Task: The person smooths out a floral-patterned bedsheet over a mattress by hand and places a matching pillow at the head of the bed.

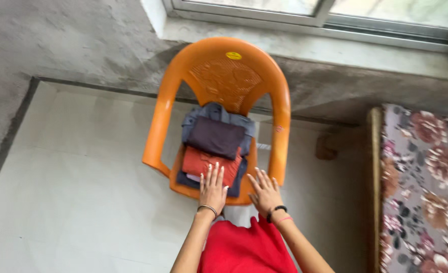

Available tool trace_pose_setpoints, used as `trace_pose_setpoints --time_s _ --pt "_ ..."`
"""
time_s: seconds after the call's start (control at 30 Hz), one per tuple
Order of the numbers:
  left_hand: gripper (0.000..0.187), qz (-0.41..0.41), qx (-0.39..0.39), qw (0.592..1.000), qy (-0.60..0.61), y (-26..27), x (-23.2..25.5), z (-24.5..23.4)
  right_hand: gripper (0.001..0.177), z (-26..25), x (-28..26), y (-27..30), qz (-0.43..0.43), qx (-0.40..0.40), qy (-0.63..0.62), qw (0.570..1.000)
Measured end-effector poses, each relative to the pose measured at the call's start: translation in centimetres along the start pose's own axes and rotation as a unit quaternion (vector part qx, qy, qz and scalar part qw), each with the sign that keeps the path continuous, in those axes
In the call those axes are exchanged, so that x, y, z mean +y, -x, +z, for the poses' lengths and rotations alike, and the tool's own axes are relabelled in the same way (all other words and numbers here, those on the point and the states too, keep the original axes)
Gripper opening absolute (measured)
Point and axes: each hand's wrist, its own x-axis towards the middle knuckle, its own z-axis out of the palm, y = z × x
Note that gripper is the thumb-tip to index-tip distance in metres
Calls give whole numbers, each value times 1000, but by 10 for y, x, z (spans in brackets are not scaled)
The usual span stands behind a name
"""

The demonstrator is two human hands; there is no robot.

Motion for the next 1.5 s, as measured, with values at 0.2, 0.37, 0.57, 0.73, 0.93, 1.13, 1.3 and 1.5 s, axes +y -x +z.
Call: trace_pose_setpoints --time_s 0.2,0.37,0.57,0.73,0.93,1.13,1.3,1.5 --pt "86 -100 -13 994 -44 -83 -135 -3 74 29 15 -85 74 -66 45 994" --pt "93 -214 -76 973 -53 -125 -201 2 92 52 37 -129 194 -106 95 971" --pt "99 -303 23 952 -19 -164 -279 13 116 77 70 -145 380 -48 28 923" --pt "93 -346 33 931 116 -182 -356 46 125 96 99 -154 437 40 -85 895" --pt "39 -484 4 774 408 -204 -397 58 79 94 145 -163 534 -11 -179 826" --pt "33 -497 38 687 529 -190 -367 31 60 76 153 -136 448 144 -593 653" --pt "39 -462 99 620 627 -197 -315 34 55 61 168 -77 534 148 -565 612" --pt "35 -455 57 595 660 -239 -232 56 55 38 221 -11 561 204 -562 573"
